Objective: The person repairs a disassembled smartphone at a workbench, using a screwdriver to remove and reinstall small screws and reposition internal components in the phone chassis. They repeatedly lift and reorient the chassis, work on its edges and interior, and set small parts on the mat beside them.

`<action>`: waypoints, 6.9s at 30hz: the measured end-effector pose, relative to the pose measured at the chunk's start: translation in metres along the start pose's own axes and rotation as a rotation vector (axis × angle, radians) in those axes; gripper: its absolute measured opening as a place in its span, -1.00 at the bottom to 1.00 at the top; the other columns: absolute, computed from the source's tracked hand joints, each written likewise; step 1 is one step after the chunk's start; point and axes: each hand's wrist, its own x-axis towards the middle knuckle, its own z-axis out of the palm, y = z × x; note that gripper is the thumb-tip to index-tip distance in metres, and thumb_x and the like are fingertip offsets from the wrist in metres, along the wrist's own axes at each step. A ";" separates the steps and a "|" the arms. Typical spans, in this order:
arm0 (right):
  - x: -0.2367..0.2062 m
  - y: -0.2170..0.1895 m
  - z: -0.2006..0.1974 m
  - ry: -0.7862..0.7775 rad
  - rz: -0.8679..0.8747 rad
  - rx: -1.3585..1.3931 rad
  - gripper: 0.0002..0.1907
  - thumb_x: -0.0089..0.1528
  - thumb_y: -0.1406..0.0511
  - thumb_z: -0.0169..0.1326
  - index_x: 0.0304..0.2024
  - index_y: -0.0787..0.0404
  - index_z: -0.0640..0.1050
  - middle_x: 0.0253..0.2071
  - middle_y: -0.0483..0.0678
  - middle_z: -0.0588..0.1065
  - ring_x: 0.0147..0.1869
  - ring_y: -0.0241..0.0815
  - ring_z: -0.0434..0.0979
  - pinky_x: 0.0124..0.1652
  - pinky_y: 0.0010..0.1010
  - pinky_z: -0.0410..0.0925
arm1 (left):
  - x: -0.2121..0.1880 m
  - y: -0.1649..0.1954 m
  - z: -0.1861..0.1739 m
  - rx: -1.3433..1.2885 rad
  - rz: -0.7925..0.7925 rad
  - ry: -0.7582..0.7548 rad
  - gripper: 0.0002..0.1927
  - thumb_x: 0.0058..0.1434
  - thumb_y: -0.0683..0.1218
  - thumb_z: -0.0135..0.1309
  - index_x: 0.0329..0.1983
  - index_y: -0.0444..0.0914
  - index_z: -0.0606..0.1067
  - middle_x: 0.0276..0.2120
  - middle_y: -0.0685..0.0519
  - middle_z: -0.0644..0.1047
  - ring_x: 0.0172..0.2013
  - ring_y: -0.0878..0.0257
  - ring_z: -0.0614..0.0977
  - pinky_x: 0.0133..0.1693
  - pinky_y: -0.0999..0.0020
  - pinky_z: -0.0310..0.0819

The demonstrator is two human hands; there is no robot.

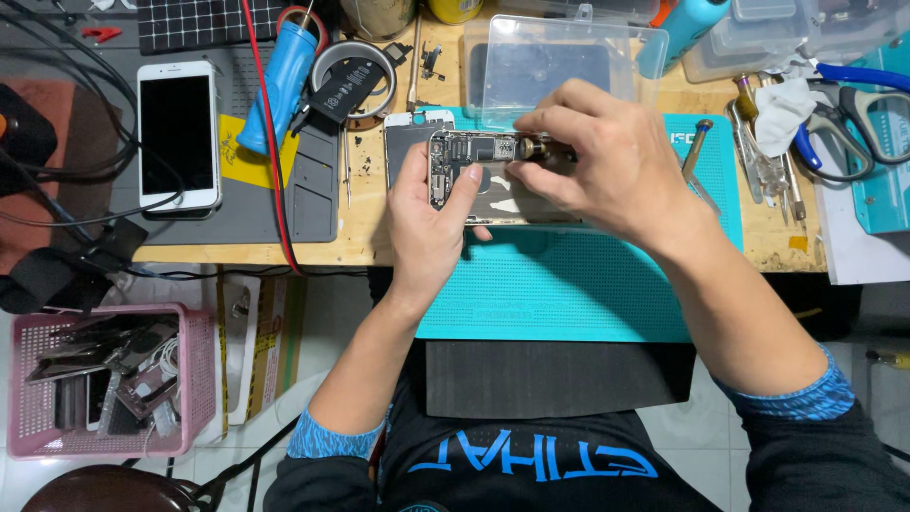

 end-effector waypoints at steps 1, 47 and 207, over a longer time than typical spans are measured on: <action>0.001 0.001 0.000 -0.012 -0.005 0.010 -0.68 0.19 0.25 0.38 -0.07 0.25 0.64 -0.19 0.00 0.54 -0.22 -0.02 0.62 -0.25 -0.27 0.45 | 0.000 0.000 0.000 0.005 0.003 -0.004 -0.81 0.40 -0.22 0.08 0.03 -0.33 0.42 -0.29 0.11 0.55 -0.42 0.45 0.59 -0.55 0.49 0.55; 0.007 0.036 0.033 -0.246 0.526 0.476 -0.81 0.10 0.39 0.32 -0.29 0.35 0.57 -0.41 -0.05 0.60 -0.33 -0.39 0.55 -0.32 -0.46 0.41 | 0.017 0.020 -0.015 0.922 0.067 0.014 -0.61 0.24 0.02 0.25 0.05 -0.26 0.53 -0.12 -0.04 0.58 -0.21 0.08 0.63 -0.19 0.20 0.49; -0.017 -0.003 -0.012 0.312 -0.229 0.178 -0.40 0.27 0.62 0.27 0.30 0.43 0.32 0.02 0.21 0.56 0.03 0.03 0.69 0.00 -0.37 0.56 | -0.002 0.006 0.022 0.158 0.045 -0.125 -0.78 0.38 -0.27 -0.01 0.05 -0.42 0.48 -0.28 0.13 0.61 -0.28 0.53 0.58 -0.25 0.55 0.48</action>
